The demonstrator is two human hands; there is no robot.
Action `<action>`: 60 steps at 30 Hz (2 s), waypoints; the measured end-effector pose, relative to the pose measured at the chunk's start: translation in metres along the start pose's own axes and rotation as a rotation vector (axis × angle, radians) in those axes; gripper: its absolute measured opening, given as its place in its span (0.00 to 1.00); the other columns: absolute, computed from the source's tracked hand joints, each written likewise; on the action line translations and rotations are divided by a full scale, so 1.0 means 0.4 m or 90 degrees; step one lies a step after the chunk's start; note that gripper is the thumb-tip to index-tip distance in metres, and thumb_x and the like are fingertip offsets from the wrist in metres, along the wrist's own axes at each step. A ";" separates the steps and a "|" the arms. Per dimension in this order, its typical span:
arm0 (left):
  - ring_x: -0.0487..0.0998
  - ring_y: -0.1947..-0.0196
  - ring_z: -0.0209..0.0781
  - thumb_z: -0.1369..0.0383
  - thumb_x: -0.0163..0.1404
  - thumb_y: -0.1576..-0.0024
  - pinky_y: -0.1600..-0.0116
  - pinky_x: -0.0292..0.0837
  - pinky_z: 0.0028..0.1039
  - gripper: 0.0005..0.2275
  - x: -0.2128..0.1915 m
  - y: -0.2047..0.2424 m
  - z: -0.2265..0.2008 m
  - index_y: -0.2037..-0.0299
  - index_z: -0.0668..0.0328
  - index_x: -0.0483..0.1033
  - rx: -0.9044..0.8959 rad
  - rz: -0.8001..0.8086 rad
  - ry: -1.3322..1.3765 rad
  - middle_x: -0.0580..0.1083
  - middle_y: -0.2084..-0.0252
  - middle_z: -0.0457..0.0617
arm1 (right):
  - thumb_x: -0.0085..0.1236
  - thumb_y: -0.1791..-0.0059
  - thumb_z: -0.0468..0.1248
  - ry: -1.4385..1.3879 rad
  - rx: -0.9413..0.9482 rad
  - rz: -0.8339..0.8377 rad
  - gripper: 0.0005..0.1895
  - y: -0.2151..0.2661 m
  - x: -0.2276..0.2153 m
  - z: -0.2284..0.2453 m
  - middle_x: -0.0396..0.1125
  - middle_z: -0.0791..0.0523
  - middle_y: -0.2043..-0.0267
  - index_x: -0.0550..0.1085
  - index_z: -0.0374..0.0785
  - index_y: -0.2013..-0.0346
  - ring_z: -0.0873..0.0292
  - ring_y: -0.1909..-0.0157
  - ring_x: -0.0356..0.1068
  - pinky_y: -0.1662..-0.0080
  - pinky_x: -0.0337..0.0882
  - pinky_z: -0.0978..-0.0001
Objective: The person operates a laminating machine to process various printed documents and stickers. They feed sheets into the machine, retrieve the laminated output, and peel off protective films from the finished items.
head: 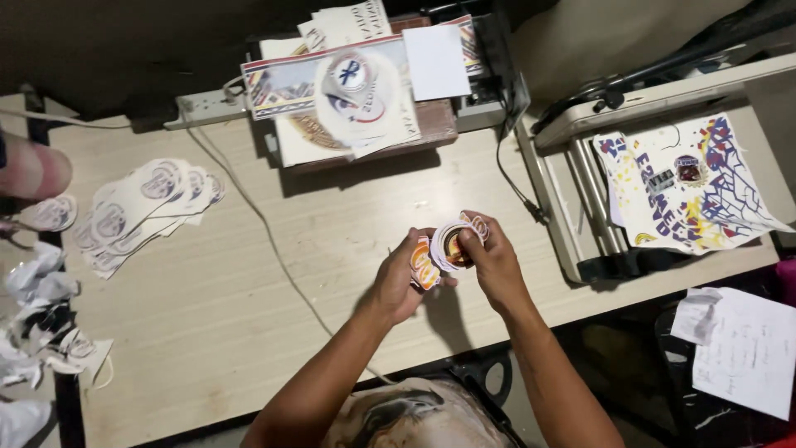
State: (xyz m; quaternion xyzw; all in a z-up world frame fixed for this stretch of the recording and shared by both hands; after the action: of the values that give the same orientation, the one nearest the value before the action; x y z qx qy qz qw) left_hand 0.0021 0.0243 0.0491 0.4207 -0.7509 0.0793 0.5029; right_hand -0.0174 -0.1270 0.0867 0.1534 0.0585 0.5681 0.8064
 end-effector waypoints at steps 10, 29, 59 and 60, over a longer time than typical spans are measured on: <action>0.81 0.55 0.49 0.46 0.32 0.35 0.55 0.81 0.48 0.28 -0.053 0.146 -0.119 0.46 0.67 0.69 -0.005 -0.039 0.064 0.78 0.54 0.57 | 0.52 0.45 0.34 -0.019 0.019 0.079 0.18 0.117 0.137 -0.006 0.73 0.51 0.55 0.68 0.28 0.42 0.61 0.56 0.73 0.52 0.76 0.67; 0.73 0.39 0.55 0.49 0.47 0.38 0.32 0.66 0.46 0.28 -0.061 0.226 -0.161 0.38 0.66 0.70 0.150 0.159 0.342 0.72 0.38 0.62 | 0.54 0.46 0.34 -0.102 -0.013 0.055 0.15 0.209 0.325 -0.017 0.72 0.54 0.54 0.70 0.32 0.45 0.66 0.57 0.71 0.57 0.70 0.73; 0.74 0.43 0.67 0.75 0.47 0.49 0.33 0.68 0.58 0.14 -0.109 0.101 -0.047 0.52 0.64 0.71 0.091 -0.031 0.309 0.74 0.48 0.68 | 0.56 0.46 0.35 -0.208 -0.014 -0.020 0.10 0.079 0.051 0.019 0.73 0.56 0.59 0.70 0.36 0.51 0.66 0.61 0.71 0.60 0.70 0.74; 0.74 0.42 0.68 0.80 0.44 0.53 0.32 0.68 0.58 0.15 -0.107 0.096 -0.046 0.55 0.60 0.71 0.089 -0.012 0.309 0.74 0.49 0.68 | 0.54 0.45 0.34 -0.250 -0.008 -0.036 0.08 0.068 0.030 0.017 0.73 0.57 0.59 0.70 0.36 0.52 0.66 0.60 0.72 0.58 0.70 0.73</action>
State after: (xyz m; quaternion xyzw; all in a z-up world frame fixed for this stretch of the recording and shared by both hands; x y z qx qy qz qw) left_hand -0.0064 0.0821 0.0345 0.4302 -0.5965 0.2253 0.6390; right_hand -0.0358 -0.1089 0.1027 0.2547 -0.0987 0.5046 0.8190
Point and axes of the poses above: each hand's wrist, its own y-axis away from the middle knuckle, its own x-axis out of the palm, z = x × y, the point moved 6 cm from there along -y, towards the middle knuckle
